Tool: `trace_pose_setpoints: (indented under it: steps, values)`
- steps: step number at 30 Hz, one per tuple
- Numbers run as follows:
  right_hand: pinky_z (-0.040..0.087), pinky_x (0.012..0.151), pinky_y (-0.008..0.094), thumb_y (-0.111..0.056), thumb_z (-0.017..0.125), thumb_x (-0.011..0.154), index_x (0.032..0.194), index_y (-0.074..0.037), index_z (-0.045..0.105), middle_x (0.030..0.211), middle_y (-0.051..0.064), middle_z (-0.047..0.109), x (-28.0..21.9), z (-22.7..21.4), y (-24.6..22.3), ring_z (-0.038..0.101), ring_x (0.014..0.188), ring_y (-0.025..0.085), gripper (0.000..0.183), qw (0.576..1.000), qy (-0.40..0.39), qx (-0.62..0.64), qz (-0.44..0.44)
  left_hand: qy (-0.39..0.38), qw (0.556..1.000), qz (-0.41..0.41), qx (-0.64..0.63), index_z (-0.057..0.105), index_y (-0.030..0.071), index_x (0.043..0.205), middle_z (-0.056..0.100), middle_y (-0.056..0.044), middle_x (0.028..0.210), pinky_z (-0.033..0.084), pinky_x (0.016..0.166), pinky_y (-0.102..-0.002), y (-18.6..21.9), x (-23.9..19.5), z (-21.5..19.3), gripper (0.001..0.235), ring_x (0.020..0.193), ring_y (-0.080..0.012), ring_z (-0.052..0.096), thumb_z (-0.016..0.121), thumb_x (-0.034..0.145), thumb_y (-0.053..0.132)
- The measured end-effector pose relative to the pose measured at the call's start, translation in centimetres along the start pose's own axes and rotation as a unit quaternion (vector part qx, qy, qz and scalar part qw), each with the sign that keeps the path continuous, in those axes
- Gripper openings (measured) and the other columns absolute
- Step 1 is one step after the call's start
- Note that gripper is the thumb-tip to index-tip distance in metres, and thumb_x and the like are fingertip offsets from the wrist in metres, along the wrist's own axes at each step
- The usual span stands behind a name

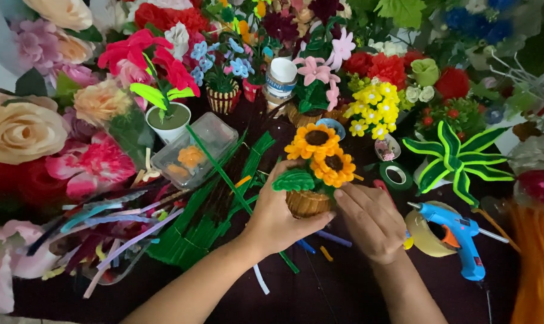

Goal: Assembling an artificial sunflower by wrapping green pipe cleaners around a wooden stick to create the stem.

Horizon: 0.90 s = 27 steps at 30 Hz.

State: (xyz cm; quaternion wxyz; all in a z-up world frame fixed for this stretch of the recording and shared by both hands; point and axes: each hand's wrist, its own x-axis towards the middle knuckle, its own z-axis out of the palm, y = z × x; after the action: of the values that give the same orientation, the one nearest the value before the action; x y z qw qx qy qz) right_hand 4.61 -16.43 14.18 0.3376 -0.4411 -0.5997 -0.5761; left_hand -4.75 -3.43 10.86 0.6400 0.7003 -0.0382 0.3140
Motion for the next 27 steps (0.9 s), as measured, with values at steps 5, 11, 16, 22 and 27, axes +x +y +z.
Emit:
trace_pose_setpoints:
  steps: [5, 11, 16, 22, 27]
  values:
    - [0.055, 0.057, 0.029, 0.012, 0.068, 0.090, 0.073, 0.003, 0.080, 0.069, 0.017, 0.073, -0.9, -0.1, 0.0, 0.069, 0.056, 0.024, 0.023, 1.000, 0.003, 0.002, 0.012, 0.010, 1.000, 0.000, 0.006, 0.058, 0.003, 0.118, 0.061, -0.017, 0.109, 0.053, 0.095, -0.050, 0.6, 0.0, 0.1, 0.058, 0.116, -0.0360, 0.063, 0.084, 0.067, 0.016]
    - [0.056, 0.056, 0.029, 0.016, 0.065, 0.089, 0.074, 0.004, 0.081, 0.067, 0.017, 0.074, -1.3, 0.1, -0.1, 0.070, 0.056, 0.024, 0.025, 1.000, 0.009, -0.009, 0.020, 0.007, 1.000, -0.005, 0.016, 0.058, 0.000, 0.116, 0.059, -0.021, 0.109, 0.053, 0.094, -0.055, 1.2, -0.2, 0.4, 0.058, 0.114, -0.0424, 0.063, 0.084, 0.067, 0.015]
    - [0.056, 0.056, 0.020, 0.012, 0.050, 0.095, 0.078, 0.009, 0.078, 0.059, 0.014, 0.068, -1.1, 0.4, -0.1, 0.067, 0.052, 0.020, 0.034, 0.999, 0.043, 0.016, 0.014, -0.005, 0.999, 0.000, 0.032, 0.061, 0.002, 0.115, 0.060, -0.018, 0.110, 0.056, 0.091, -0.051, 1.1, -0.1, 0.3, 0.053, 0.113, -0.0392, 0.063, 0.083, 0.068, 0.014]
    - [0.055, 0.056, 0.029, 0.007, 0.065, 0.089, 0.072, 0.001, 0.081, 0.069, 0.018, 0.075, -3.1, 0.2, -0.7, 0.067, 0.052, 0.021, 0.025, 0.997, 0.054, -0.014, 0.059, 0.028, 0.998, 0.043, 0.040, 0.061, -0.001, 0.108, 0.060, -0.022, 0.107, 0.054, 0.089, -0.056, 0.2, 0.1, 0.2, 0.048, 0.110, -0.0448, 0.062, 0.083, 0.068, 0.012]
    - [0.058, 0.083, 0.050, -0.017, 0.056, 0.097, 0.110, 0.012, 0.074, 0.110, 0.032, 0.073, -5.8, -2.5, -1.0, 0.074, 0.098, 0.045, 0.037, 0.962, -0.053, 0.103, 0.247, 0.058, 0.988, 0.122, 0.074, 0.063, 0.001, 0.107, 0.060, -0.016, 0.105, 0.053, 0.092, -0.050, -0.3, 0.3, -0.5, 0.040, 0.109, -0.0372, 0.061, 0.084, 0.075, 0.011]
